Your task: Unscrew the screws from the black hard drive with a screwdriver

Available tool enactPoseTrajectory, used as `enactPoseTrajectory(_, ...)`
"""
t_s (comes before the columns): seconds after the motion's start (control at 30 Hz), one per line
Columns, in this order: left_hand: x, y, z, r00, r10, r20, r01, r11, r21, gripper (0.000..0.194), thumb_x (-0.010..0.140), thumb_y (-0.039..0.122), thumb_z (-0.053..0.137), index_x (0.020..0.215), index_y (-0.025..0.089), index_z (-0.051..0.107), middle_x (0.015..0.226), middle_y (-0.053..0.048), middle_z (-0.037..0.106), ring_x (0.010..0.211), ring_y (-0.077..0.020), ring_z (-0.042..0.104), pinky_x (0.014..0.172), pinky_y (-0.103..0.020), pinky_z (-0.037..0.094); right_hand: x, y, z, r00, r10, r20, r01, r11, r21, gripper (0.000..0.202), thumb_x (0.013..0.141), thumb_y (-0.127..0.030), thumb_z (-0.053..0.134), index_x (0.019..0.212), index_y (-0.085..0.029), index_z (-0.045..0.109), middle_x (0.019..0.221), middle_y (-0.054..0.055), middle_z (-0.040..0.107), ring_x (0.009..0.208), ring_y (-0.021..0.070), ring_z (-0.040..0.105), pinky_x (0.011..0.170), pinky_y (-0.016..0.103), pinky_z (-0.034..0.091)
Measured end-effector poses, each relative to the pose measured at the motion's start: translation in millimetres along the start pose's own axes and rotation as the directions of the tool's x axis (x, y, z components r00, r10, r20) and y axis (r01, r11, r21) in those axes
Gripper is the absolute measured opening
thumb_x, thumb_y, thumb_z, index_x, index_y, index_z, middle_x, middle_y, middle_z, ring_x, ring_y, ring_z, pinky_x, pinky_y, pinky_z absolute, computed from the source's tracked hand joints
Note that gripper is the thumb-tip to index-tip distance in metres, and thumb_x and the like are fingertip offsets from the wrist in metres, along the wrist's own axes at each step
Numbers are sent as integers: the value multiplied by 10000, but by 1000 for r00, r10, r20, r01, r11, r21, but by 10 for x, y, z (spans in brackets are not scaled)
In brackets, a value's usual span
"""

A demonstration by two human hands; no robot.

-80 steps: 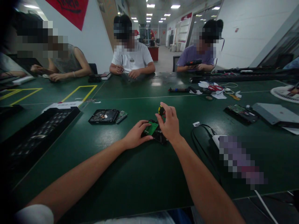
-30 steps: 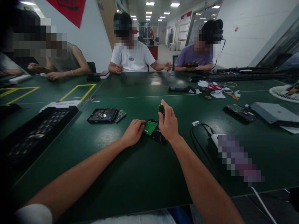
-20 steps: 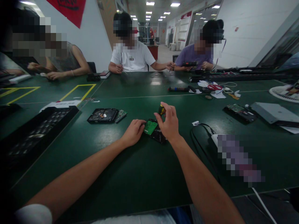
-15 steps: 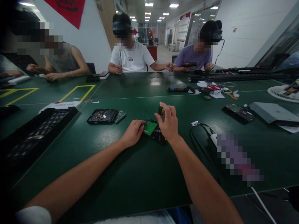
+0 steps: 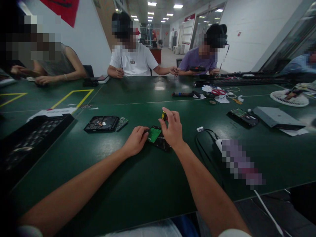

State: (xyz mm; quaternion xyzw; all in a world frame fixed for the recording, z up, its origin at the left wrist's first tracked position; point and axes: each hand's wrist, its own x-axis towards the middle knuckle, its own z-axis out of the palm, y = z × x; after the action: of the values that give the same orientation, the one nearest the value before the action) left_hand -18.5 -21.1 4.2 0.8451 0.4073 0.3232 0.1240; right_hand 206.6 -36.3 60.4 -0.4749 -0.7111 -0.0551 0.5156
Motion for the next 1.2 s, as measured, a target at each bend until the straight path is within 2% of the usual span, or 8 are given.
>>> enactPoseTrajectory(0.2, -5, 91, -50, 994, 110, 28, -110, 994, -1, 346, 1052, 362, 493, 1343, 199, 584, 1307, -140, 594, 1259, -284, 540, 1108, -505, 485, -10, 33, 32, 1000, -8, 0, 8, 999, 36, 545, 1043, -316, 510, 1566, -284, 357, 1410, 145, 556, 1112, 275, 637, 934, 498, 600)
enactPoseTrajectory(0.47, 8, 142, -97, 969, 221, 107, -224, 975, 12, 355, 1046, 319, 492, 1367, 226, 612, 1401, -141, 578, 1366, -309, 495, 1152, -551, 460, -4, 7, 11, 1000, -4, -22, 5, 999, 38, 493, 999, -379, 629, 1454, -294, 460, 1284, 114, 566, 1033, 261, 631, 853, 463, 617)
enactPoseTrajectory(0.57, 9, 144, -101, 966, 231, 119, -234, 972, 8, 353, 1033, 323, 520, 1359, 242, 629, 1404, -137, 585, 1376, -319, 493, 1148, -568, 461, 4, 4, 3, 1000, 5, -26, -4, 999, 33, 489, 979, -395, 665, 1427, -308, 488, 1246, 102, 564, 1010, 257, 617, 830, 453, 621)
enactPoseTrajectory(0.67, 7, 137, -97, 965, 234, 122, -236, 972, 3, 343, 1027, 336, 535, 1342, 254, 645, 1399, -134, 587, 1370, -322, 501, 1137, -579, 468, 7, -4, 0, 1000, 16, -15, -16, 1000, 17, 475, 1001, -365, 624, 1457, -336, 492, 1216, 91, 553, 1004, 253, 608, 854, 460, 619)
enactPoseTrajectory(0.77, 3, 131, -93, 966, 231, 119, -234, 972, 5, 343, 1031, 349, 534, 1335, 238, 647, 1391, -144, 584, 1354, -318, 513, 1126, -568, 480, 3, -5, 7, 1000, 6, -6, -6, 1000, 17, 530, 1021, -322, 569, 1531, -353, 429, 1238, 90, 552, 1015, 251, 612, 893, 475, 612)
enactPoseTrajectory(0.9, 2, 133, -93, 967, 226, 121, -228, 974, 2, 344, 1033, 350, 533, 1336, 230, 643, 1388, -152, 583, 1347, -314, 518, 1124, -558, 485, -1, 1, 23, 1000, -13, 6, 13, 999, 32, 561, 1032, -287, 516, 1573, -319, 370, 1298, 116, 550, 1075, 265, 603, 911, 487, 608)
enactPoseTrajectory(1.2, 1, 122, -81, 968, 227, 112, -227, 974, -10, 335, 1030, 356, 538, 1317, 230, 653, 1379, -150, 582, 1341, -311, 525, 1124, -547, 488, 15, -16, 7, 999, -7, -41, 8, 1000, 18, 471, 999, -357, 624, 1451, -335, 494, 1199, 87, 551, 984, 243, 606, 856, 452, 616)
